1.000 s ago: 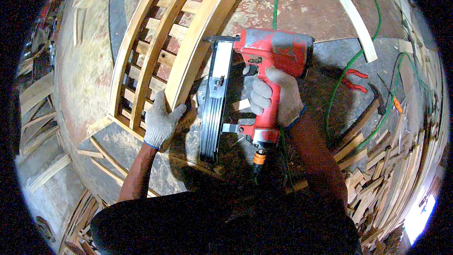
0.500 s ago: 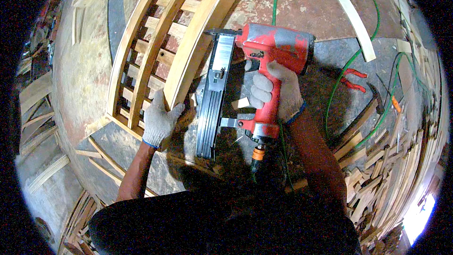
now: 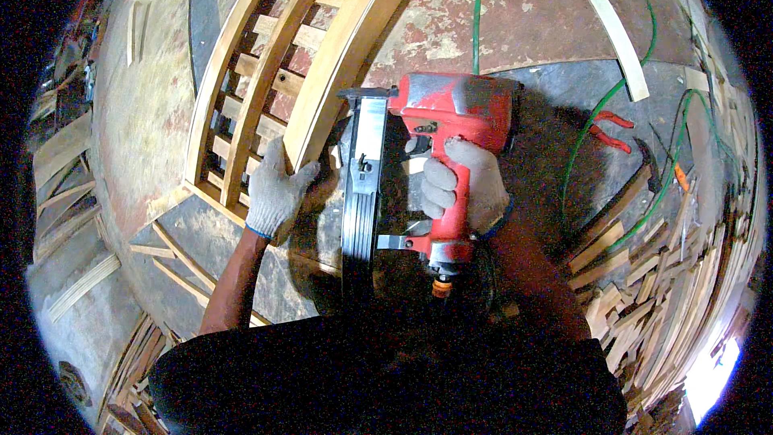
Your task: The person assembles a wooden frame by placing small wooden slats into a larger frame structure. They use a hammer to tap the slats into place and a nail gun to secure them. The person also uses a tape measure to check dimensions on a workbench.
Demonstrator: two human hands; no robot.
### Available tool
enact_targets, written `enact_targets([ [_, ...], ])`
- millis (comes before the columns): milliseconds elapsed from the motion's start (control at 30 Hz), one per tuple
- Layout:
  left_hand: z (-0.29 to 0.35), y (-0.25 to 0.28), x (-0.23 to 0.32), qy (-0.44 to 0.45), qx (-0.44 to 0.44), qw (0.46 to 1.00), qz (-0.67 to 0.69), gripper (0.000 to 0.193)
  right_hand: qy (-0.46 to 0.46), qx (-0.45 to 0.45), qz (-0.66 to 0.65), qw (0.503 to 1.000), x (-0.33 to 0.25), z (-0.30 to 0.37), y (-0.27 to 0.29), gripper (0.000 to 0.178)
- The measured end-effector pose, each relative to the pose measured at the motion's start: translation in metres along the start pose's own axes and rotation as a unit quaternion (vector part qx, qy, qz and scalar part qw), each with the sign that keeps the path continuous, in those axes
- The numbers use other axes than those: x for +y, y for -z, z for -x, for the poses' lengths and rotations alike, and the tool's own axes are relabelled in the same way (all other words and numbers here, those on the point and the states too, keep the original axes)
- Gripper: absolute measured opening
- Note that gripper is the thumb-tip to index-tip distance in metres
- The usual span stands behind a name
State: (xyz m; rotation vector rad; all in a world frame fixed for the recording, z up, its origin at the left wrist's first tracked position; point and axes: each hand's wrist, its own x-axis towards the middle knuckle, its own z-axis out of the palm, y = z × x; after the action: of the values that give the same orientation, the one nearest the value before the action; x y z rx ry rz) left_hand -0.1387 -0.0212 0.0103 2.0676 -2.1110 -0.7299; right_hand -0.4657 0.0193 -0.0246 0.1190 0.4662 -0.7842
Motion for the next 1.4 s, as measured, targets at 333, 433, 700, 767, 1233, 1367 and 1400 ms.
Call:
enact_targets([
  [333, -0.001, 0.004, 0.001, 0.032, -0.044, 0.998, -0.021, 0.056, -0.025, 0.020, -0.005, 0.999, 0.009, 0.000, -0.009, 0.038],
  [433, -0.002, 0.005, 0.002, 0.042, -0.046, 0.998, -0.024, 0.056, -0.028, -0.004, 0.010, 1.000, 0.009, -0.001, -0.006, 0.033],
  [700, -0.001, 0.003, 0.001, 0.030, -0.024, 0.999, -0.023, 0.056, -0.035, 0.002, 0.037, 0.999, 0.014, -0.003, -0.003, 0.047],
  [767, -0.004, 0.000, 0.002, 0.023, -0.022, 0.999, -0.020, 0.056, -0.024, 0.035, 0.051, 0.998, 0.014, -0.001, -0.007, 0.052],
  [1233, -0.003, -0.009, -0.013, -0.049, 0.028, 0.998, -0.019, 0.055, 0.032, 0.020, 0.124, 0.992, 0.018, -0.003, 0.001, 0.049],
  [1367, -0.005, -0.005, -0.007, -0.045, 0.014, 0.999, -0.014, 0.055, 0.031, 0.000, 0.122, 0.992, 0.017, -0.002, 0.005, 0.047],
  [1400, -0.003, 0.002, -0.005, -0.040, 0.008, 0.999, 0.002, 0.056, 0.028, -0.013, 0.123, 0.992, 0.017, -0.002, 0.002, 0.046],
])
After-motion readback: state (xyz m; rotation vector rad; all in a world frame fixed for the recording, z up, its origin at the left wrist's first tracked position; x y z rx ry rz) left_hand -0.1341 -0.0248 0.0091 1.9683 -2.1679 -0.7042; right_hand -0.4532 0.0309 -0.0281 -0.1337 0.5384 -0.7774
